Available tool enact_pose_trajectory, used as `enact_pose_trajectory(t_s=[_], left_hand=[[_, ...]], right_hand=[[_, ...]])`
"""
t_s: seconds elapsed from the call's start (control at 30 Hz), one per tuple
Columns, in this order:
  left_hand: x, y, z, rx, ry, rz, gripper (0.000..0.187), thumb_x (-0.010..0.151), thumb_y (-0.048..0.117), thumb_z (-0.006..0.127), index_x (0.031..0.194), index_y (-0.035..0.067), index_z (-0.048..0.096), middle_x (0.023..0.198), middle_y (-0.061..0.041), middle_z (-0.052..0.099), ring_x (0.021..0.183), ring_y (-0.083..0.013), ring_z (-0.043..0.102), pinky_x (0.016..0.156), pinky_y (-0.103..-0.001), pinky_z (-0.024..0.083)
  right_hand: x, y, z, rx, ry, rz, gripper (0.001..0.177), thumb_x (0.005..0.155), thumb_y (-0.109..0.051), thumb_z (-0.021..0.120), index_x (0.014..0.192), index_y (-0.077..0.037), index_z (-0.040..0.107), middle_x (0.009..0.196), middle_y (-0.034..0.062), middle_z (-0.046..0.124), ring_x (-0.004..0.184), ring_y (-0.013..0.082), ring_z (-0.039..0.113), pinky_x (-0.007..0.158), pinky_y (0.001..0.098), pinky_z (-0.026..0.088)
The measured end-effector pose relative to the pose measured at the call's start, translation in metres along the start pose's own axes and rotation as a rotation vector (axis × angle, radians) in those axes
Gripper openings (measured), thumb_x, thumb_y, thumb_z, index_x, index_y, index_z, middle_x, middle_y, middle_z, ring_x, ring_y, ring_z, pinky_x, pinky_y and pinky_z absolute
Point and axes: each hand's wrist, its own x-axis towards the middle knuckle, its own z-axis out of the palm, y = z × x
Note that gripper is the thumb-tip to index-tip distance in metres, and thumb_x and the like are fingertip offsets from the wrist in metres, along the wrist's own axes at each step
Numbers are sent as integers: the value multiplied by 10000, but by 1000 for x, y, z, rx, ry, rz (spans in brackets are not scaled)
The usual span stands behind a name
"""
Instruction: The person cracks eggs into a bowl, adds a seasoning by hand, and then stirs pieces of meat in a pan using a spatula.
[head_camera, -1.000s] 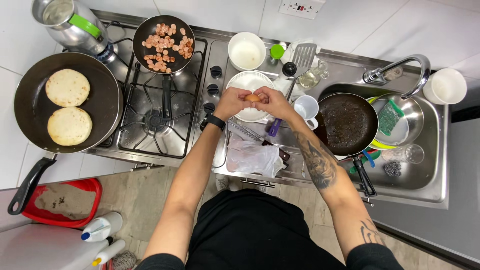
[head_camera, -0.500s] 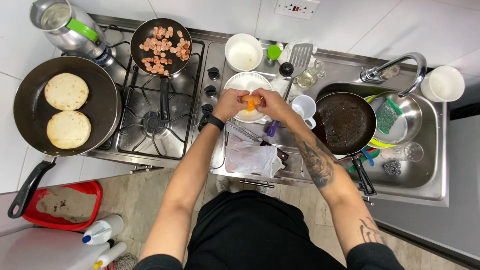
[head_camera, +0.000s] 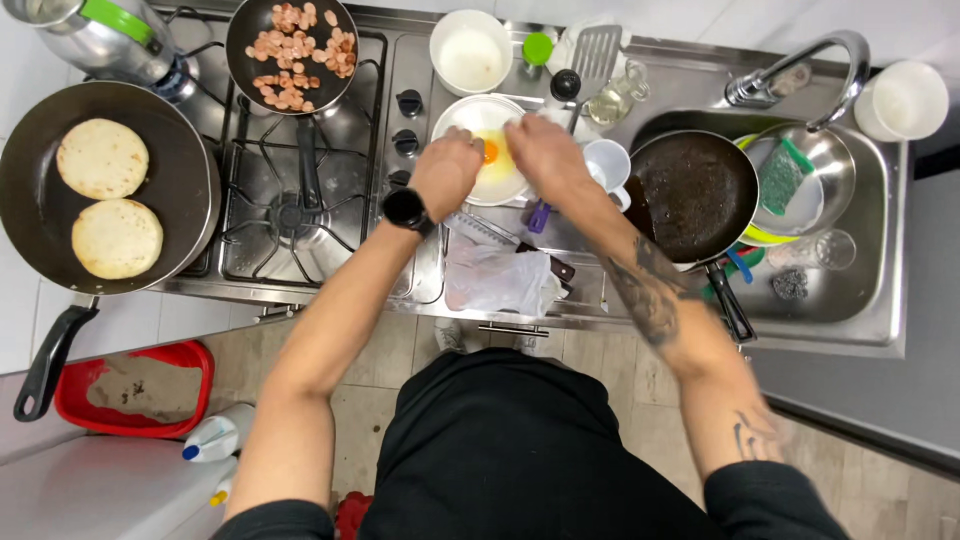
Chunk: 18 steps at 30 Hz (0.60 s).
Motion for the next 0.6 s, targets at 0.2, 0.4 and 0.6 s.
enact_pose_trajectory(t_s=[0.2,0.4,0.6], left_hand=[[-37,86,-87,-727,122,-284,291,838,60,745,1126,62,707,977,-166,707,964,-395,699,855,-470,576],[-52,192,-82,-1054,64,-280,410,799,135,775,1196,77,691,1032,-178,717,1015,-407,681,888,-479,564],[-56,275,-7,-684,-100,-132,318,865,213,640,1133,43,643,999,-135,640,944,-337,651,729,-405,560]], right_hand=[[-101,-51,-43,488,85,555,356,916,-365,759,1190,-173,636,1015,108,647,986,377,672,800,498,544],[-194,-60,24,393,-113,1047,468,880,-467,774,1276,-239,669,1151,61,679,993,408,700,824,548,575],[-205,-61,-93,686,320,1044,266,921,-151,795,1180,-131,739,1067,103,741,866,347,728,747,404,562]])
